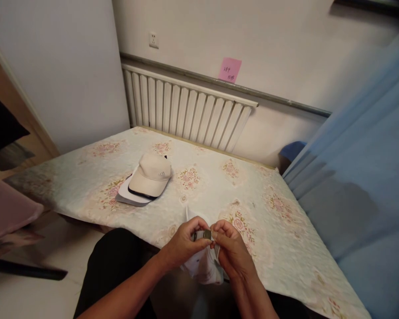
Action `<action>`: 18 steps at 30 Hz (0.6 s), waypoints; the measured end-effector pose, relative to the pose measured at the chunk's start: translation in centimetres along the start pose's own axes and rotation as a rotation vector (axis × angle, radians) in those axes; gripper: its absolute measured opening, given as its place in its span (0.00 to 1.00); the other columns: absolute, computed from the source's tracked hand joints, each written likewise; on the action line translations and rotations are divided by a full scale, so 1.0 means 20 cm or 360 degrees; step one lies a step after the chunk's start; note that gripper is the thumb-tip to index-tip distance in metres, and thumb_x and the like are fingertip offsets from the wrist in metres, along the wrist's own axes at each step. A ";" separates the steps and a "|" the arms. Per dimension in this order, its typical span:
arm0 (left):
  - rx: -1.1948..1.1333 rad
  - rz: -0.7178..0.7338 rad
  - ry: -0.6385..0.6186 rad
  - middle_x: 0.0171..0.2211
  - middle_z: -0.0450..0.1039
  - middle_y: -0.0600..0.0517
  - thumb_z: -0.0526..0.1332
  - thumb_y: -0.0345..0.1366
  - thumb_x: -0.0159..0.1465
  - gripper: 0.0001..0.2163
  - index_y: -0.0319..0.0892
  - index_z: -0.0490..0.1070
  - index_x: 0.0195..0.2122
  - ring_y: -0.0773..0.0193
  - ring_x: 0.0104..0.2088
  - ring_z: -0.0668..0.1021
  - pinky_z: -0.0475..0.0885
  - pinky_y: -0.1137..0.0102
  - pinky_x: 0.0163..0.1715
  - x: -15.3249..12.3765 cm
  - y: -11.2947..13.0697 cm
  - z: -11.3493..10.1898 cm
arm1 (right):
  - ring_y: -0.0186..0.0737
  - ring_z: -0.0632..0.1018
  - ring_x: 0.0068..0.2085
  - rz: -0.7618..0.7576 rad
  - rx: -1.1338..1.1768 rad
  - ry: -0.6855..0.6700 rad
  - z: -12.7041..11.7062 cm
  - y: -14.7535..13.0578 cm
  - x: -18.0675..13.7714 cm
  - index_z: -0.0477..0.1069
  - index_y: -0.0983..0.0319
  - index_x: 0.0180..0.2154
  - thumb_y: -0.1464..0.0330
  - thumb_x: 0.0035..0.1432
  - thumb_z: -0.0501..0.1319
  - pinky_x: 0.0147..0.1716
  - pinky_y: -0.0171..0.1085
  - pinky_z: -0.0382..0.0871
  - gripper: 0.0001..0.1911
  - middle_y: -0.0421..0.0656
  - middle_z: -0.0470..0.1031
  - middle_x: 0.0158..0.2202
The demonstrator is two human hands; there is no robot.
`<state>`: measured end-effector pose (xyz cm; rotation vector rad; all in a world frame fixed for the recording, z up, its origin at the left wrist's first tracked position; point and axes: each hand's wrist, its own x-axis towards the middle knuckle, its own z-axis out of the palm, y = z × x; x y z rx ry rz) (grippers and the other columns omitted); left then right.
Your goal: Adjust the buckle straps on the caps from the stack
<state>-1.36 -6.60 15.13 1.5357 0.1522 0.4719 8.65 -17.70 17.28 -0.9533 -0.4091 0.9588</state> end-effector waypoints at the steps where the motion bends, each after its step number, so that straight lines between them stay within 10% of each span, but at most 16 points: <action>1: -0.0019 -0.0008 0.0001 0.31 0.72 0.54 0.62 0.32 0.57 0.07 0.41 0.66 0.36 0.66 0.33 0.74 0.65 0.71 0.35 0.00 0.00 0.00 | 0.28 0.67 0.22 -0.0013 0.0021 -0.0001 0.00 0.01 0.00 0.70 0.61 0.25 0.74 0.42 0.68 0.25 0.29 0.59 0.08 0.36 0.69 0.21; 18: -0.0003 -0.0059 0.0046 0.30 0.70 0.54 0.62 0.35 0.57 0.08 0.41 0.65 0.36 0.67 0.33 0.72 0.65 0.71 0.34 0.00 -0.01 0.00 | 0.28 0.67 0.22 -0.0054 0.0046 0.0074 0.01 0.03 0.02 0.69 0.61 0.25 0.73 0.40 0.69 0.25 0.29 0.59 0.09 0.36 0.69 0.21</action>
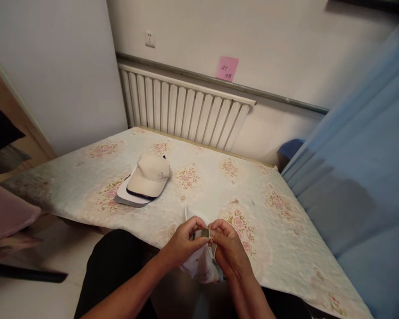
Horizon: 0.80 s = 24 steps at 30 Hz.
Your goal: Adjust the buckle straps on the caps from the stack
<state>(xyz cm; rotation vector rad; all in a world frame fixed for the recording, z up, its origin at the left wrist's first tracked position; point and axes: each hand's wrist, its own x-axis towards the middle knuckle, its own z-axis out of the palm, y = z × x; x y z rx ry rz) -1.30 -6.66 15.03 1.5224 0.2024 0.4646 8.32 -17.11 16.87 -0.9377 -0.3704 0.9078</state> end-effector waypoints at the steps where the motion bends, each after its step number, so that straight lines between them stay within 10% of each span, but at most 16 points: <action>1: -0.0005 0.0004 -0.0004 0.30 0.70 0.55 0.62 0.34 0.57 0.08 0.41 0.65 0.36 0.67 0.33 0.72 0.65 0.71 0.34 0.00 0.01 0.00 | 0.28 0.67 0.22 -0.0034 -0.0054 0.0009 0.01 0.00 0.00 0.69 0.61 0.25 0.73 0.40 0.68 0.25 0.30 0.59 0.09 0.35 0.69 0.21; 24: 0.0380 0.0005 0.0098 0.26 0.64 0.58 0.59 0.33 0.57 0.07 0.41 0.68 0.37 0.70 0.27 0.65 0.61 0.74 0.29 -0.01 0.00 0.01 | 0.31 0.63 0.23 -0.0098 -0.1242 -0.0044 -0.10 -0.10 -0.03 0.71 0.60 0.28 0.69 0.47 0.65 0.24 0.33 0.54 0.04 0.34 0.64 0.20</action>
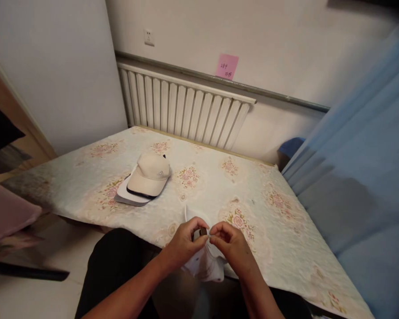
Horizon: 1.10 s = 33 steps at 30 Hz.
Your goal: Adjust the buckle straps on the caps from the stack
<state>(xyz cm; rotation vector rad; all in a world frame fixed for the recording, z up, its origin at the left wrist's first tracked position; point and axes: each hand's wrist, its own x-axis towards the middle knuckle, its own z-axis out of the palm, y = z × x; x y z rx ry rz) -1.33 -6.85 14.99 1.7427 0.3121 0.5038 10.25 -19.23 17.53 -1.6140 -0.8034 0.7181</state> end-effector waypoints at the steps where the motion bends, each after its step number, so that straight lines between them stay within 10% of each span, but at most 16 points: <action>1: 0.0010 0.0001 -0.0001 0.27 0.65 0.57 0.59 0.34 0.57 0.07 0.41 0.68 0.38 0.69 0.28 0.66 0.62 0.74 0.30 0.00 0.00 0.00 | 0.31 0.63 0.23 -0.0013 -0.0012 0.0016 0.00 0.00 0.00 0.71 0.60 0.28 0.70 0.46 0.65 0.24 0.33 0.54 0.04 0.34 0.64 0.20; 22: -0.0071 0.0134 0.0061 0.38 0.67 0.51 0.59 0.36 0.60 0.10 0.43 0.73 0.43 0.64 0.40 0.71 0.66 0.68 0.43 -0.01 0.01 0.00 | 0.35 0.70 0.25 -0.0081 -0.0017 0.0223 0.06 0.08 -0.02 0.72 0.60 0.30 0.68 0.48 0.64 0.25 0.35 0.59 0.05 0.38 0.71 0.22; 33: -0.0456 -0.0173 0.0276 0.34 0.69 0.53 0.63 0.33 0.53 0.17 0.41 0.68 0.44 0.65 0.37 0.73 0.67 0.69 0.41 -0.02 0.01 0.04 | 0.37 0.71 0.26 -0.0050 0.0171 0.0238 0.10 0.10 -0.01 0.72 0.60 0.29 0.66 0.47 0.66 0.27 0.35 0.62 0.06 0.39 0.72 0.23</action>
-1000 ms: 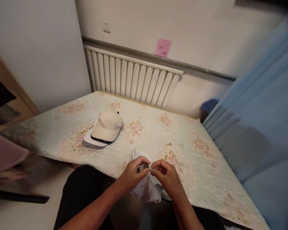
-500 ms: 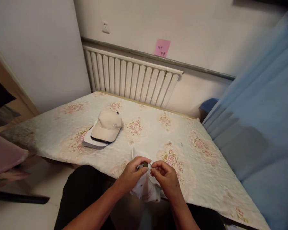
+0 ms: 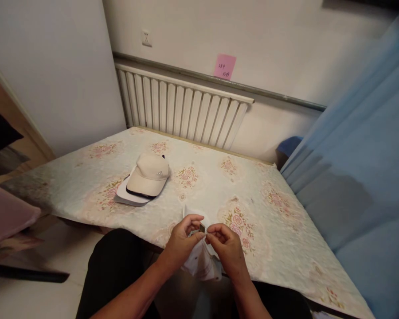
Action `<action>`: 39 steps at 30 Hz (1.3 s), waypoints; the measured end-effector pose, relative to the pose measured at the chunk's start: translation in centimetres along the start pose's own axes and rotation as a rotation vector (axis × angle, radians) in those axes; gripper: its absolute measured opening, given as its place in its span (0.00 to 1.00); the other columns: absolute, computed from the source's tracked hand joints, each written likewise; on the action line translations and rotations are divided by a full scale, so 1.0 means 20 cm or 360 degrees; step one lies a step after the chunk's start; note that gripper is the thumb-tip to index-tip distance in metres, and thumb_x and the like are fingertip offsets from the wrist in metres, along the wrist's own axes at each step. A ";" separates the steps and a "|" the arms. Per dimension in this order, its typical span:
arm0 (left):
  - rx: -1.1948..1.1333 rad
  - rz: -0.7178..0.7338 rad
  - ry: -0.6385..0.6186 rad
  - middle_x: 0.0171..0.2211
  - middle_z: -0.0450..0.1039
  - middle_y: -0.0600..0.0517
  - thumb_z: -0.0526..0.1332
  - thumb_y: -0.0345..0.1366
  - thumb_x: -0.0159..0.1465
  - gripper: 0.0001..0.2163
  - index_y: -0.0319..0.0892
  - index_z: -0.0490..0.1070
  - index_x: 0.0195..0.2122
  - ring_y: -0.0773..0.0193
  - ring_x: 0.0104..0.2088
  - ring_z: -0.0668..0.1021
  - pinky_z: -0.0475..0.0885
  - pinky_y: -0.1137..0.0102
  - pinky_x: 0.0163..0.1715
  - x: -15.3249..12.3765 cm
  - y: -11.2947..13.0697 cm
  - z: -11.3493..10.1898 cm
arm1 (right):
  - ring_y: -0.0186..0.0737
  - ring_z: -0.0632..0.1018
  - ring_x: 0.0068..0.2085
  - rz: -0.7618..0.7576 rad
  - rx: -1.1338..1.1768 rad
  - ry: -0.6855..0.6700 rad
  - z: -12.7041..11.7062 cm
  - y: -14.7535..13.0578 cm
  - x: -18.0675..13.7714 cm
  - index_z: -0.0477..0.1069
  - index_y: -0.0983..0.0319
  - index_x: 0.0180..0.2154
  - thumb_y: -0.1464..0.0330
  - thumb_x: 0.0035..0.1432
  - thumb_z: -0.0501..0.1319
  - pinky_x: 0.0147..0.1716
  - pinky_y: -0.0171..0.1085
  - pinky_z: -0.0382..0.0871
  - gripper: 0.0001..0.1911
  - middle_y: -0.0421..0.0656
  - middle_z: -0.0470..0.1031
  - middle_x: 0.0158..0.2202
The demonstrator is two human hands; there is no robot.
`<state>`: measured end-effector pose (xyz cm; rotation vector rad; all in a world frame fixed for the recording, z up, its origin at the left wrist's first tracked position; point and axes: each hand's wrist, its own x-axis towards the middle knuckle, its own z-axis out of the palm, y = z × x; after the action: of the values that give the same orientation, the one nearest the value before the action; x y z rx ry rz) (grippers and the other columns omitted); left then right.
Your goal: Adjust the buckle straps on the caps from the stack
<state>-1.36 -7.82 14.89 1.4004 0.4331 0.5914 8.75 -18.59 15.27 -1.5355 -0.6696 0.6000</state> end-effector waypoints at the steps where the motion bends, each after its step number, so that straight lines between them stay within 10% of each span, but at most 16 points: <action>1: -0.0011 -0.0003 -0.0001 0.34 0.69 0.53 0.63 0.33 0.53 0.16 0.40 0.68 0.44 0.66 0.37 0.73 0.67 0.69 0.41 0.00 0.00 0.00 | 0.36 0.71 0.26 0.0011 0.0021 -0.0005 0.00 0.00 0.00 0.72 0.60 0.29 0.66 0.47 0.66 0.27 0.35 0.61 0.06 0.38 0.72 0.23; 39: 0.0003 0.0012 -0.0094 0.29 0.68 0.57 0.64 0.30 0.54 0.11 0.41 0.69 0.38 0.70 0.32 0.70 0.63 0.74 0.34 0.00 -0.04 -0.03 | 0.26 0.61 0.19 0.0173 0.0368 -0.0194 0.02 -0.08 0.04 0.67 0.61 0.27 0.73 0.43 0.64 0.20 0.30 0.50 0.07 0.32 0.66 0.19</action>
<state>-1.63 -7.39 13.99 1.4183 0.3811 0.5543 8.99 -17.65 16.83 -1.3330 -0.5891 0.8291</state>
